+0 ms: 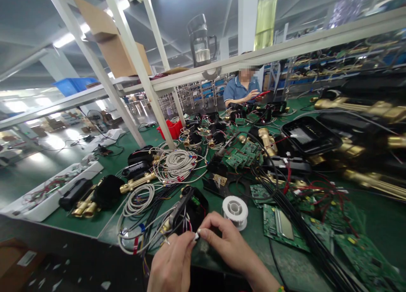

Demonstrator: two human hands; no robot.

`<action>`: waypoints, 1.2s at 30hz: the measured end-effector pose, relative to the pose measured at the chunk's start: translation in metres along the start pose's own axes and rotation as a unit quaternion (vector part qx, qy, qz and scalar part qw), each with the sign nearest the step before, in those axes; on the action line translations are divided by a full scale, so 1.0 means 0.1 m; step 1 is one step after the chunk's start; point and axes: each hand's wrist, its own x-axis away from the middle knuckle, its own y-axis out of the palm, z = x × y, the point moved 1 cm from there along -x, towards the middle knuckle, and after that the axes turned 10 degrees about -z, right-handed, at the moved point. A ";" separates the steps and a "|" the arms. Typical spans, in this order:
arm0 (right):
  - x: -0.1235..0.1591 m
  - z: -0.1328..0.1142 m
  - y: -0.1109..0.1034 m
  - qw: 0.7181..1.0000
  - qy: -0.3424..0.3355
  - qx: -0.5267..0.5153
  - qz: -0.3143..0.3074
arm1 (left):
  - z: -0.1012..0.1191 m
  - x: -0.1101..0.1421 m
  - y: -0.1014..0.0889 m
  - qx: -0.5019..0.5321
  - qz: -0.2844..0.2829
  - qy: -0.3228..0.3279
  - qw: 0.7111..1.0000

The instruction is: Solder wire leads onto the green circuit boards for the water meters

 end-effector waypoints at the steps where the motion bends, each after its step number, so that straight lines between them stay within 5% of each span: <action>1: -0.01 -0.02 -0.01 1.000 -0.001 0.003 -0.010 | 0.01 -0.02 -0.02 -0.012 -0.010 0.012 1.000; 19: -0.08 -0.20 -0.06 0.988 0.032 0.137 -0.067 | -0.14 0.02 -0.16 -0.134 -0.166 0.157 0.964; 36: -0.07 -0.06 -0.10 0.990 -0.037 0.114 -0.077 | 0.02 -0.22 -0.14 -0.051 -0.121 0.175 0.976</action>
